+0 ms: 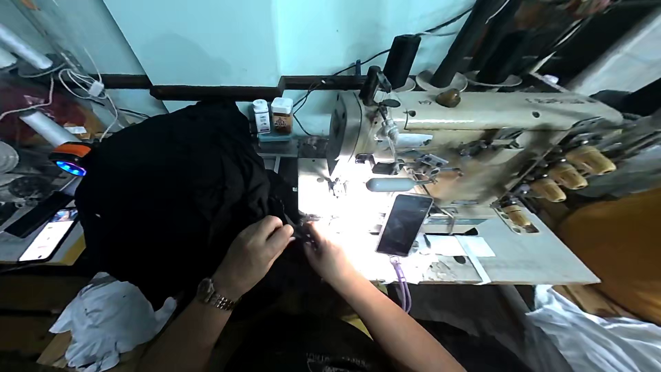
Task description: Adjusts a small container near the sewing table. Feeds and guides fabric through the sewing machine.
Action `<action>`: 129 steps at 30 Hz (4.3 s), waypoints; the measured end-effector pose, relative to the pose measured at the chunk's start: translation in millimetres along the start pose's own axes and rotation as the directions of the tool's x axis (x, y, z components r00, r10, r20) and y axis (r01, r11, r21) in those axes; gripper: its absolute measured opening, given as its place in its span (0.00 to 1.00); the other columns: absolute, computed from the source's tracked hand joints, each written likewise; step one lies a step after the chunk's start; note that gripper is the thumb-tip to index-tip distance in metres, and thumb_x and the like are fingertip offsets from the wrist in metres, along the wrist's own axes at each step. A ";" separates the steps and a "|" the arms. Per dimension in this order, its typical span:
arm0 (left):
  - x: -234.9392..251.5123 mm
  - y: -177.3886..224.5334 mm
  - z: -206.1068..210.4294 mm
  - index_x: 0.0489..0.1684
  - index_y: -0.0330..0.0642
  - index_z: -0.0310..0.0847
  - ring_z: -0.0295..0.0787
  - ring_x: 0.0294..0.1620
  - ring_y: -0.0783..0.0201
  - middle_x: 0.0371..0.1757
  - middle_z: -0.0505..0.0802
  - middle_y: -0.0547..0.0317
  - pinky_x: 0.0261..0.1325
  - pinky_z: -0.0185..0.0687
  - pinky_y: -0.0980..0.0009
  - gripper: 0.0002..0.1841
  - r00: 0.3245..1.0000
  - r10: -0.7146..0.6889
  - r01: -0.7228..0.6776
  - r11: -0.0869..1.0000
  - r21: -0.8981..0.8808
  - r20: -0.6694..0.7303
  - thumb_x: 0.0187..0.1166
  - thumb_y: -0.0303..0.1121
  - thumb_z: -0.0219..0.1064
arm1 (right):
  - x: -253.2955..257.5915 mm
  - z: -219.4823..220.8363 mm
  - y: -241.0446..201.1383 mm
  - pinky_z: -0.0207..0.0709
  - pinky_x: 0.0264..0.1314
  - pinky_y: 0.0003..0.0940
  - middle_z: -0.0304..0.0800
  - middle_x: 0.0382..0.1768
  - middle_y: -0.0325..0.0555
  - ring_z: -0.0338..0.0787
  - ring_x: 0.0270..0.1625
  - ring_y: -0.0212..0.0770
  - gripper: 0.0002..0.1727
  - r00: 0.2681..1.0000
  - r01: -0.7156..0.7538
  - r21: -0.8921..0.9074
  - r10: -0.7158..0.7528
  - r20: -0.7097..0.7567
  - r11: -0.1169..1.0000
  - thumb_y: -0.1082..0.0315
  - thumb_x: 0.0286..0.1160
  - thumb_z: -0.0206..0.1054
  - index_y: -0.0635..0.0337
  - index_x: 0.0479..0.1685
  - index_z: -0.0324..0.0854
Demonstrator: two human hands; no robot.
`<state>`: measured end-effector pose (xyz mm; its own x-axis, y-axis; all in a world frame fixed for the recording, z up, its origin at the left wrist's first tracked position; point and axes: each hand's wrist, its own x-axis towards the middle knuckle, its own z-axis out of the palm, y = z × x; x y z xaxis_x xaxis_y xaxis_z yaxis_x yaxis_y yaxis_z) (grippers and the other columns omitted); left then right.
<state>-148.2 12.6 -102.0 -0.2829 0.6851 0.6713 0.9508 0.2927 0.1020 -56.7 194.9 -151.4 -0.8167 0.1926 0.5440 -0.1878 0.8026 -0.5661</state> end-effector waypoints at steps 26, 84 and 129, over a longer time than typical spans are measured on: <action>13.3 6.2 -11.2 0.45 0.42 0.89 0.86 0.67 0.62 0.59 0.93 0.56 0.74 0.79 0.61 0.10 0.974 -0.227 0.214 0.928 -0.306 -0.009 0.83 0.39 0.66 | 2.7 -0.9 8.7 0.88 0.51 0.31 0.96 0.42 0.47 0.94 0.43 0.38 0.13 0.943 0.161 0.004 -0.152 -0.297 0.987 0.71 0.73 0.66 0.63 0.53 0.89; 184.0 -42.9 135.4 0.54 0.40 0.89 0.91 0.59 0.48 0.53 0.94 0.46 0.64 0.82 0.45 0.17 0.855 -0.157 0.227 0.970 -0.085 0.493 0.77 0.43 0.72 | 4.4 -47.7 38.7 0.88 0.60 0.36 0.97 0.51 0.44 0.95 0.54 0.38 0.18 0.953 -0.279 -0.063 0.268 -0.138 0.958 0.70 0.79 0.61 0.55 0.60 0.91; 74.6 -4.1 86.4 0.54 0.52 0.94 0.89 0.67 0.64 0.56 0.97 0.67 0.81 0.70 0.47 0.17 0.986 -0.064 0.058 0.997 0.043 0.153 0.88 0.42 0.56 | -6.3 -47.4 40.7 0.88 0.60 0.42 0.96 0.54 0.44 0.96 0.55 0.40 0.19 0.957 -0.264 -0.024 0.258 -0.131 0.964 0.69 0.81 0.60 0.53 0.66 0.89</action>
<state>-184.1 120.1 -115.7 -0.3591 0.7588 0.5433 0.9265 0.3601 0.1093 -33.3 253.2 -148.4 -0.7585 0.4658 0.4556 0.0473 0.7367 -0.6746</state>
